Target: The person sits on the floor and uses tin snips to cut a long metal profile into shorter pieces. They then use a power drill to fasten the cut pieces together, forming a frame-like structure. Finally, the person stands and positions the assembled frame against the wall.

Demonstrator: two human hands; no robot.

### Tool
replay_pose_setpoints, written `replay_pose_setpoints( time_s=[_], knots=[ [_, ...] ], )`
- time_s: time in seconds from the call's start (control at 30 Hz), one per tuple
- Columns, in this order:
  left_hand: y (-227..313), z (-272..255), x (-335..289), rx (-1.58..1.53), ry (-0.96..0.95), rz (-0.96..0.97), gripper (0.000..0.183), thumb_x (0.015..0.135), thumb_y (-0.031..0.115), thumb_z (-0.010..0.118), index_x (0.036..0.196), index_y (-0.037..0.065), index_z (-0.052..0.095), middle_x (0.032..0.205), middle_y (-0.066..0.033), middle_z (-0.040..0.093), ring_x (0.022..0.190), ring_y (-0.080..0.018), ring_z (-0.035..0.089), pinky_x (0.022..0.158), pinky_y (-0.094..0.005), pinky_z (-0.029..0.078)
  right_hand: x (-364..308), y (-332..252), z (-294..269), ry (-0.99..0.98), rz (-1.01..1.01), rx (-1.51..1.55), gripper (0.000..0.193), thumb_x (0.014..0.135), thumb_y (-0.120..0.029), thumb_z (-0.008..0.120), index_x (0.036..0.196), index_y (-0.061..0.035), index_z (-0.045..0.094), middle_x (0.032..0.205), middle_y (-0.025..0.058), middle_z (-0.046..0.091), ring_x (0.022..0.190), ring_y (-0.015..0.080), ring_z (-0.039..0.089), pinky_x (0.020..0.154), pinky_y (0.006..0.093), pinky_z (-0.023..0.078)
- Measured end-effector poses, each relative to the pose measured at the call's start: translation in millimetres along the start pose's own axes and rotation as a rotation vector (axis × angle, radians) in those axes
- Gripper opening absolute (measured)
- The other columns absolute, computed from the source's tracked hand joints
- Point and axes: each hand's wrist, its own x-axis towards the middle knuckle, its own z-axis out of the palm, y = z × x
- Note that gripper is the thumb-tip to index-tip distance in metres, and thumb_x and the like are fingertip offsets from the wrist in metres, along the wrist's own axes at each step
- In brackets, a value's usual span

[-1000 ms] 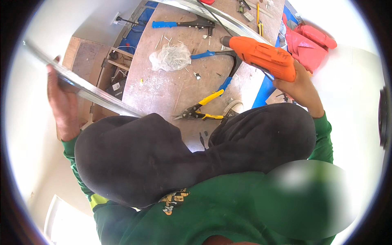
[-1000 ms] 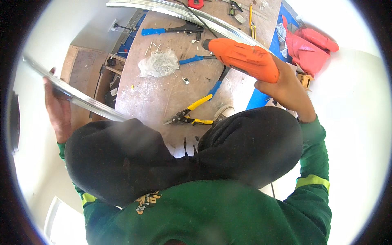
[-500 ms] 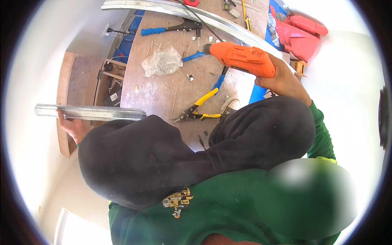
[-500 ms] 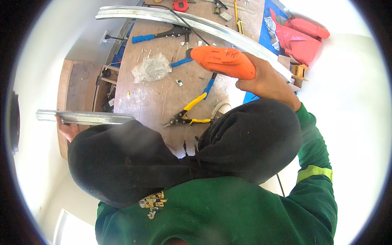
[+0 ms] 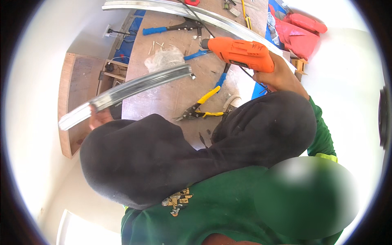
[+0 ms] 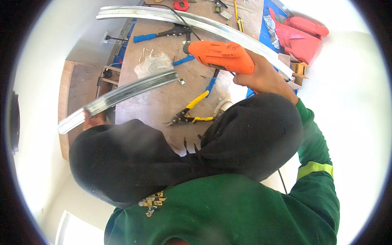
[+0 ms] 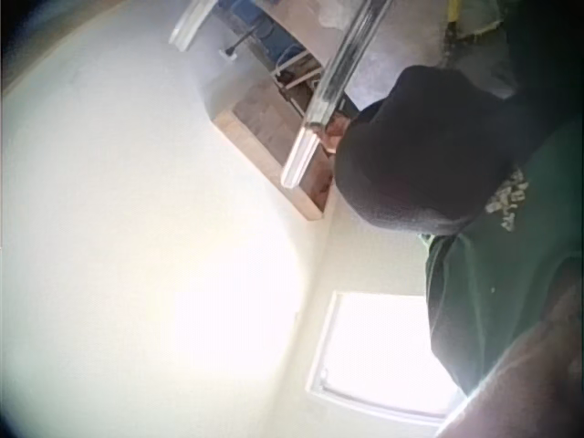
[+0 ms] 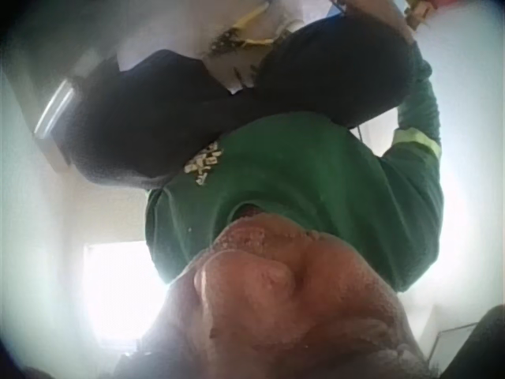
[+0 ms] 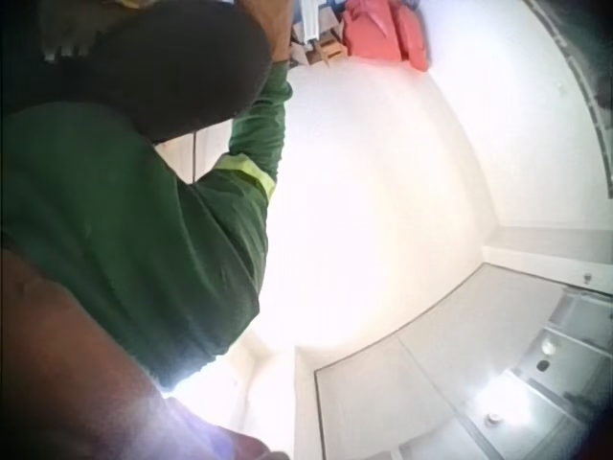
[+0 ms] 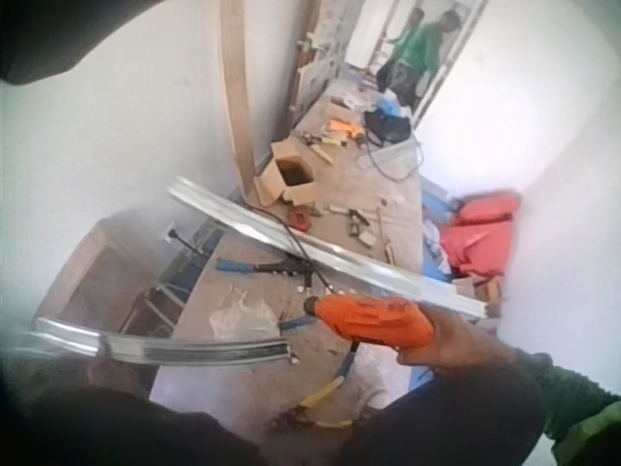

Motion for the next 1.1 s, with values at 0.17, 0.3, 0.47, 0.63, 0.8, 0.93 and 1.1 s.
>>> replay_pose_setpoints(
  time_s=[0.17,0.3,0.47,0.63,0.8,0.93,1.1],
  knots=[
    [-89.1,-22.0,-38.8,-0.091,-0.206,-0.119,0.06,0.103,0.034,0.082,0.14,-0.006,0.057,0.134,-0.0222,0.071,0.132,-0.0359,0.068,0.124,-0.0529,0.053,-9.1,-5.9,-9.2,0.025,0.059,-0.183,0.075,0.081,-0.015,0.078,0.153,-0.0008,0.063,0.124,0.0131,0.074,0.115,0.0249,0.068,0.108,0.0369,0.05],
    [-105.3,-34.8,-51.0,0.022,-0.225,-0.238,0.056,0.104,0.043,0.078,0.13,-0.004,0.063,0.123,-0.0204,0.074,0.121,-0.0341,0.07,0.113,-0.0494,0.055,-2.6,-3.1,-4.3,0.009,0.06,-0.266,0.077,0.08,-0.019,0.078,0.154,-0.0044,0.063,0.116,0.0149,0.077,0.106,0.0271,0.071,0.102,0.0398,0.055],
    [-93.1,-32.3,-55.1,0.369,-0.108,-0.384,0.057,0.105,0.054,0.072,0.118,-0.001,0.069,0.109,-0.0182,0.077,0.106,-0.0319,0.073,0.099,-0.045,0.057,5.7,9.8,-2.8,-0.138,0.246,-0.226,0.072,0.081,-0.019,0.077,0.15,-0.0038,0.065,0.102,0.0123,0.077,0.085,0.0206,0.072,0.083,0.0366,0.058],
    [-78.0,-18.9,-54.8,1.122,-0.107,-0.501,0.065,0.107,0.066,0.066,0.106,0.002,0.076,0.096,-0.016,0.08,0.091,-0.0297,0.076,0.085,-0.0406,0.06,15.6,28.0,14.4,-0.183,0.178,-0.252,0.071,0.081,-0.019,0.077,0.149,-0.0016,0.065,0.104,0.015,0.077,0.091,0.0252,0.073,0.089,0.0394,0.058],
    [-71.5,25.5,-81.0,1.848,-0.322,-0.104,0.072,0.102,0.076,0.066,0.095,0.005,0.078,0.071,-0.0126,0.069,0.067,-0.0281,0.066,0.068,-0.043,0.053,11.3,28.9,11.2,-0.155,0.171,-0.347,0.072,0.08,-0.018,0.078,0.148,-0.0006,0.064,0.11,0.0191,0.077,0.104,0.0322,0.073,0.1,0.043,0.056],
    [-72.4,67.9,-92.8,1.585,-0.744,0.837,0.059,0.091,0.049,0.089,0.135,0.011,0.076,0.118,-0.0136,0.071,0.112,-0.0324,0.066,0.099,-0.0489,0.051,5.1,21.8,5.6,-0.166,0.194,-0.316,0.071,0.08,-0.018,0.078,0.147,-0.0007,0.064,0.112,0.0202,0.077,0.103,0.0314,0.073,0.099,0.0422,0.056],
    [-97.5,89.7,-76.7,1.584,-1.036,0.793,0.076,0.087,0.036,0.091,0.157,0.019,0.066,0.14,-0.0105,0.063,0.132,-0.035,0.055,0.114,-0.0532,0.042,7.9,21.2,14.9,-0.169,0.23,-0.328,0.07,0.081,-0.018,0.077,0.147,-0.0011,0.064,0.112,0.0203,0.077,0.101,0.0311,0.072,0.099,0.0418,0.056]
  ],
)
